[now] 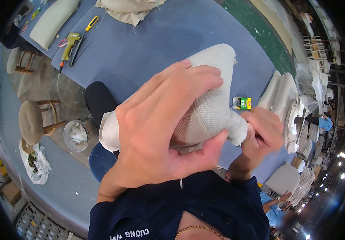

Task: The person is upholstering a chair cushion by hand-sewing a white fabric cover onto a foam pad. They use a needle and thread to stitch the edges, then employ a staple gun to secure the fabric to the cushion's underside. The person also uses scissors to trim excess fabric and a screwdriver to adjust the fit.

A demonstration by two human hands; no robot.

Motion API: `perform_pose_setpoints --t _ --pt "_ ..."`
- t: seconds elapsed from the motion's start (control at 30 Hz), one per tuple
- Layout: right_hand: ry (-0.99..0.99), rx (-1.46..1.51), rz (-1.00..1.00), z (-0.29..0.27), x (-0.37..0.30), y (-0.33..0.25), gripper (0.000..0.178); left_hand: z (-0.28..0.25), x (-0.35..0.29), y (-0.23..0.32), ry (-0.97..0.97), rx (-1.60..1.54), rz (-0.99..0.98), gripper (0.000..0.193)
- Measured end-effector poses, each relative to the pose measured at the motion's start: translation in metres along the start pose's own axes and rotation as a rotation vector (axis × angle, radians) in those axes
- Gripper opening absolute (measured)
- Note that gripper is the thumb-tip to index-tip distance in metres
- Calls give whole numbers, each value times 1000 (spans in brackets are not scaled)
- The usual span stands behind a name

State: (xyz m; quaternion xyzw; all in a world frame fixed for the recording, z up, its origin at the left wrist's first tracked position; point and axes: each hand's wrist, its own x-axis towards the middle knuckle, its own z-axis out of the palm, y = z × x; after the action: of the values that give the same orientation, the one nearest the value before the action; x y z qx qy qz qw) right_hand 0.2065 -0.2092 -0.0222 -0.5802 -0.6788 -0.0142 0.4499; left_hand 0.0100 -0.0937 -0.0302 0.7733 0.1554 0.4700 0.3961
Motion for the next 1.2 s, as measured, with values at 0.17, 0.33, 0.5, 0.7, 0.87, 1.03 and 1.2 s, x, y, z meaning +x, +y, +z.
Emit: perform_pose_setpoints --t 0.17,0.33,0.5,0.7,0.87,1.03,1.2 --pt "-15 83 -104 6 10 14 14 0 1 -7 21 -47 128 49" --pt "41 1 -154 11 10 9 14 -1 -1 -7 38 -66 130 47" --pt "14 4 -38 10 4 -13 24 2 -5 0 21 -82 84 49" --pt "-126 16 66 -20 0 -26 24 6 -6 15 -42 -119 -92 58" --pt "-241 -1 216 -64 -32 -35 17 10 27 18 -523 -176 -122 58" --pt "-375 -133 356 -99 -50 -52 25 60 19 14 -631 -462 -141 45" --pt "-250 103 291 -90 -94 -25 29 80 2 25 -620 -442 -124 44"
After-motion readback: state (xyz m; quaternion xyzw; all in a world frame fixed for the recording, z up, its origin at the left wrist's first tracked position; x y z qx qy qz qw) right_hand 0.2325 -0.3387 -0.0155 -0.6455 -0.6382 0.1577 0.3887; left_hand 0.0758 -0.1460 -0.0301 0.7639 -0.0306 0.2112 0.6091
